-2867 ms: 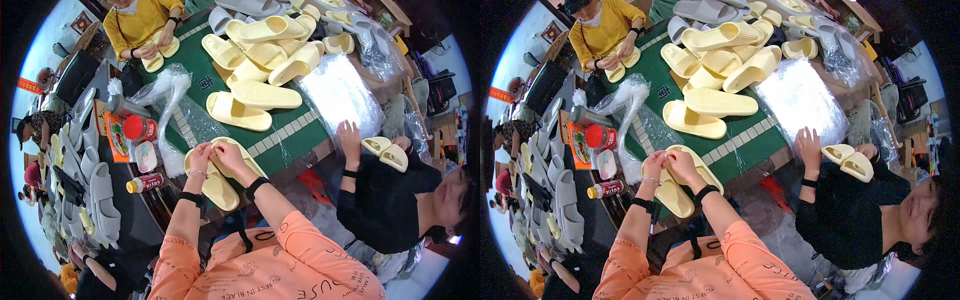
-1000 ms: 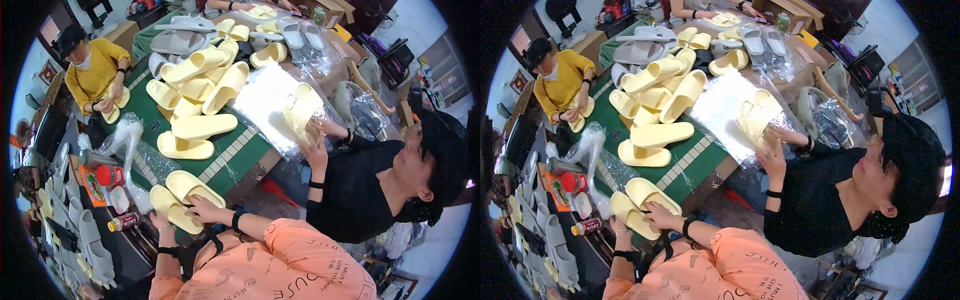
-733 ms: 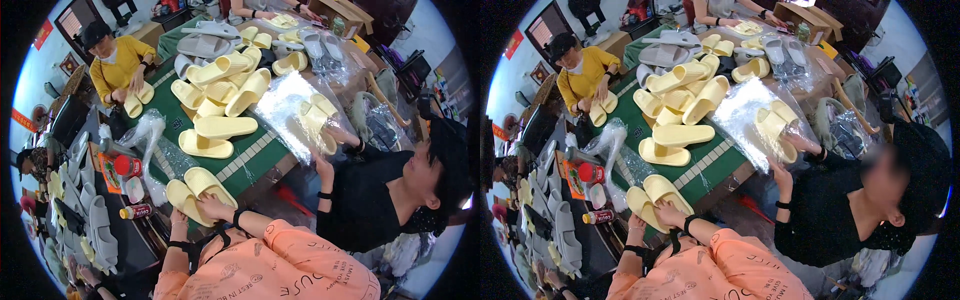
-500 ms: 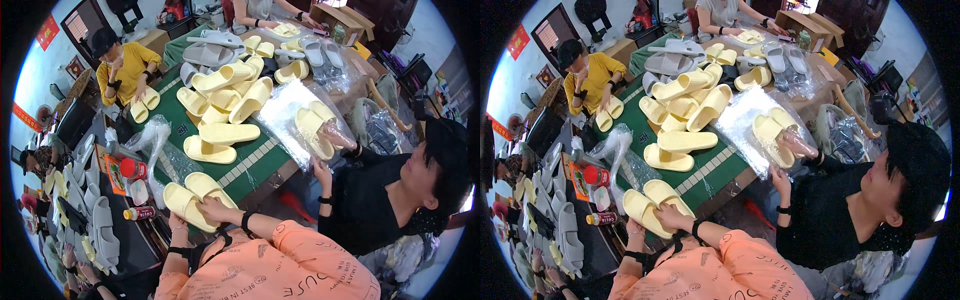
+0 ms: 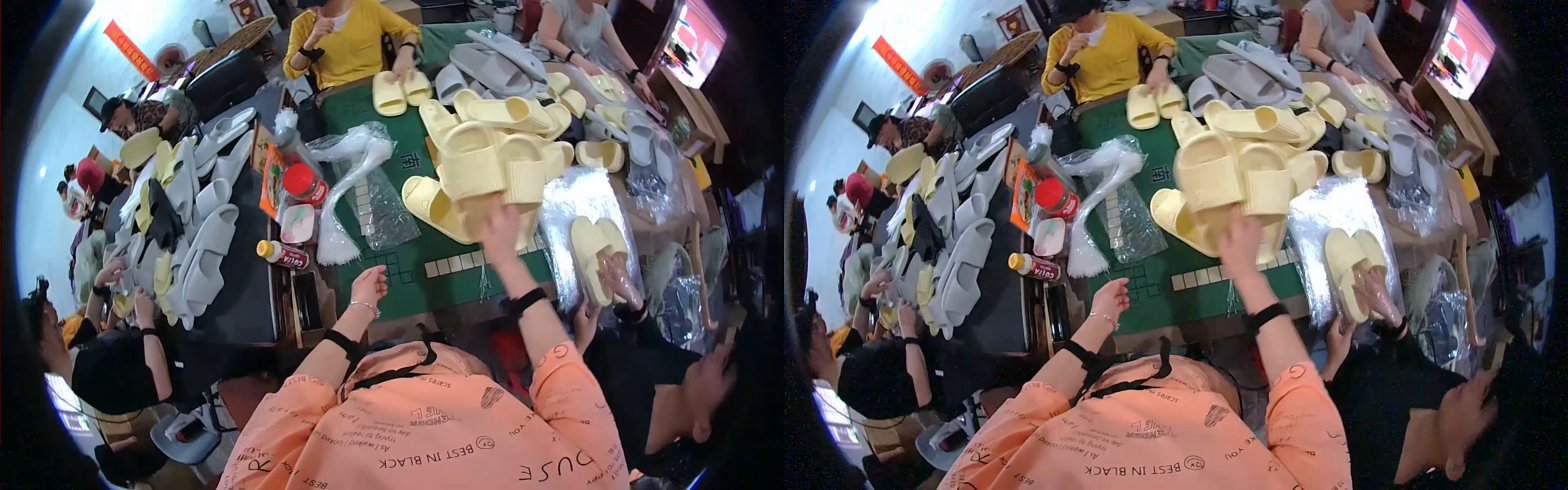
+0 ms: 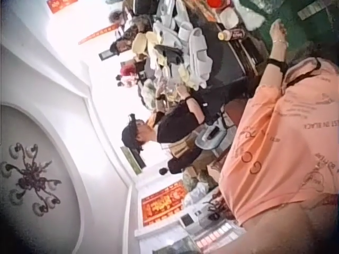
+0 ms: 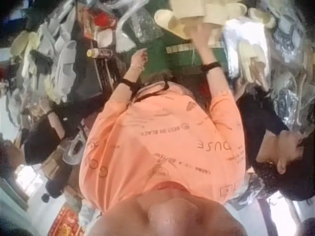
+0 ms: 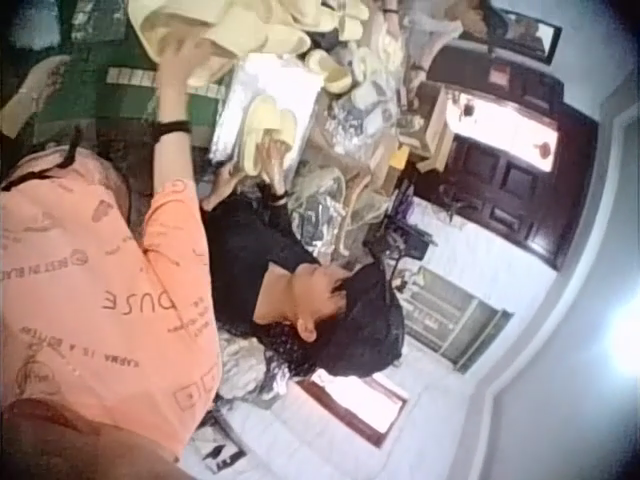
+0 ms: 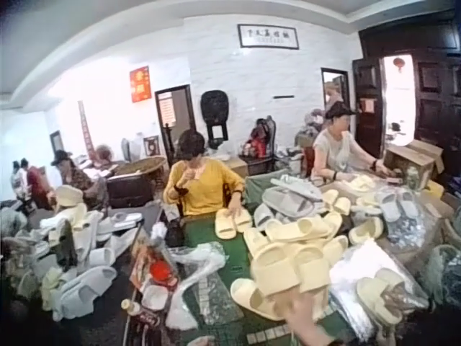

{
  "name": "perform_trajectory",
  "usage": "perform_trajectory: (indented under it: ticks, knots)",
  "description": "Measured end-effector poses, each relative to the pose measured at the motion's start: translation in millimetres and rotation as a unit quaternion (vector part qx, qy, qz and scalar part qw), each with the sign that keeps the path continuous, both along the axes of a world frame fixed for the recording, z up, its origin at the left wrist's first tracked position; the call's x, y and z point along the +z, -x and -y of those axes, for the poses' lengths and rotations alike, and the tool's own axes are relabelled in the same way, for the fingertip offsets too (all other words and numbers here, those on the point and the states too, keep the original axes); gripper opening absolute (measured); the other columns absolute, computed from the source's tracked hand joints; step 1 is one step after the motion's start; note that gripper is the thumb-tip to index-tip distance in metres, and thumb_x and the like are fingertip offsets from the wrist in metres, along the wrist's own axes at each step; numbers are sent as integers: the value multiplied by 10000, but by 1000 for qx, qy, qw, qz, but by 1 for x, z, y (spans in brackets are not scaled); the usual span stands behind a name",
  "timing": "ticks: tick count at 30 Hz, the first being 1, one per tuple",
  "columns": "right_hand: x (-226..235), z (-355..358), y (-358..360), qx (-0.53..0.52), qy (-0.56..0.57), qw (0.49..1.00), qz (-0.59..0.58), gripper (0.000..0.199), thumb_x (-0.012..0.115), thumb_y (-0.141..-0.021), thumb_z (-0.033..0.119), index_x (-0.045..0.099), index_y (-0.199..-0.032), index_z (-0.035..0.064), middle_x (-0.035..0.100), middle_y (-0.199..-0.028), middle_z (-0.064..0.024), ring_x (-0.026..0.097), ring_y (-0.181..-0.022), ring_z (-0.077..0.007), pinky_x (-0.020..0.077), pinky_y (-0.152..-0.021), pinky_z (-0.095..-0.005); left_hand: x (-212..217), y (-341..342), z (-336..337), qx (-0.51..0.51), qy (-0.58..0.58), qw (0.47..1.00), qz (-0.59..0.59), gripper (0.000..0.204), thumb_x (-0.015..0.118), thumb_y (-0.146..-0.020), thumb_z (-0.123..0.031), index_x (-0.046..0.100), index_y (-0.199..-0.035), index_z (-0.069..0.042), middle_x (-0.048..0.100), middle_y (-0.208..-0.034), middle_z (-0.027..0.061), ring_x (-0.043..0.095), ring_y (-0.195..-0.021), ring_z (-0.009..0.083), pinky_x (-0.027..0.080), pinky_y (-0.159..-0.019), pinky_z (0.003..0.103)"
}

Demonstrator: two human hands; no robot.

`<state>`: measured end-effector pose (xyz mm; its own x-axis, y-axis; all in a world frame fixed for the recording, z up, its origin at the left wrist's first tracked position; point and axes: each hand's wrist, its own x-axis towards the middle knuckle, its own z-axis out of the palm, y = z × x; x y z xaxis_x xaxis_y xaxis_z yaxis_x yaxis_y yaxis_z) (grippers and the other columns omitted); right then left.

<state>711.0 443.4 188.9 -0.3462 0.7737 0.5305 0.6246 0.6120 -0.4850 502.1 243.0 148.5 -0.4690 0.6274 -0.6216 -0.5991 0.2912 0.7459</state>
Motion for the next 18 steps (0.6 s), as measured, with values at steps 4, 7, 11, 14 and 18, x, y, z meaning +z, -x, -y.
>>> perform_trajectory:
  ticks: [4, 7, 11, 14, 18]
  knots:
    - [-11, -85, -24, -43, -19, 999, -17, 531, 523, -639, 106, 389, -1149, 38, 439, -877, -197, 393, -862, -345, 317, -750, -436, -9, 35, 43, 57, 66, 996, -26, 157, 450, -818, -165, 569, -878, -83, 482, -654, -5, 444, -486, 93, 383, -421, 235]
    - [-32, -131, -49, -49, 96, 992, 68, 610, 558, -647, 126, 326, -1208, 61, 421, -1021, -200, 395, -964, -334, 336, -823, -384, -1, 57, 68, 124, 113, 984, -57, 144, 455, -810, -136, 569, -864, -65, 480, -623, -7, 430, -454, 89, 364, -392, 223]
    - [-48, -134, -62, -44, 129, 985, 102, 637, 570, -642, 110, 318, -1227, 128, 432, -1048, -209, 386, -995, -351, 301, -876, -393, 23, 97, 106, 215, 60, 963, -152, 140, 444, -804, -97, 576, -813, -48, 473, -564, -12, 416, -433, 71, 343, -382, 199]
    - [-52, -132, -62, -41, 104, 989, 100, 646, 573, -637, 99, 310, -1227, 103, 417, -1067, -215, 391, -984, -358, 301, -883, -388, 33, 146, 133, 274, 59, 927, -250, 140, 447, -798, -99, 578, -792, -49, 467, -544, -16, 413, -439, 59, 337, -384, 188]
    - [-30, -90, -57, -46, 86, 994, 56, 527, 563, -640, 76, 393, -1138, 57, 463, -1000, -163, 414, -969, -292, 351, -838, -377, 54, 229, 173, 211, 293, 648, -671, 132, 491, -704, -95, 609, -718, -37, 568, -680, 132, 542, -651, 258, 433, -604, 340]
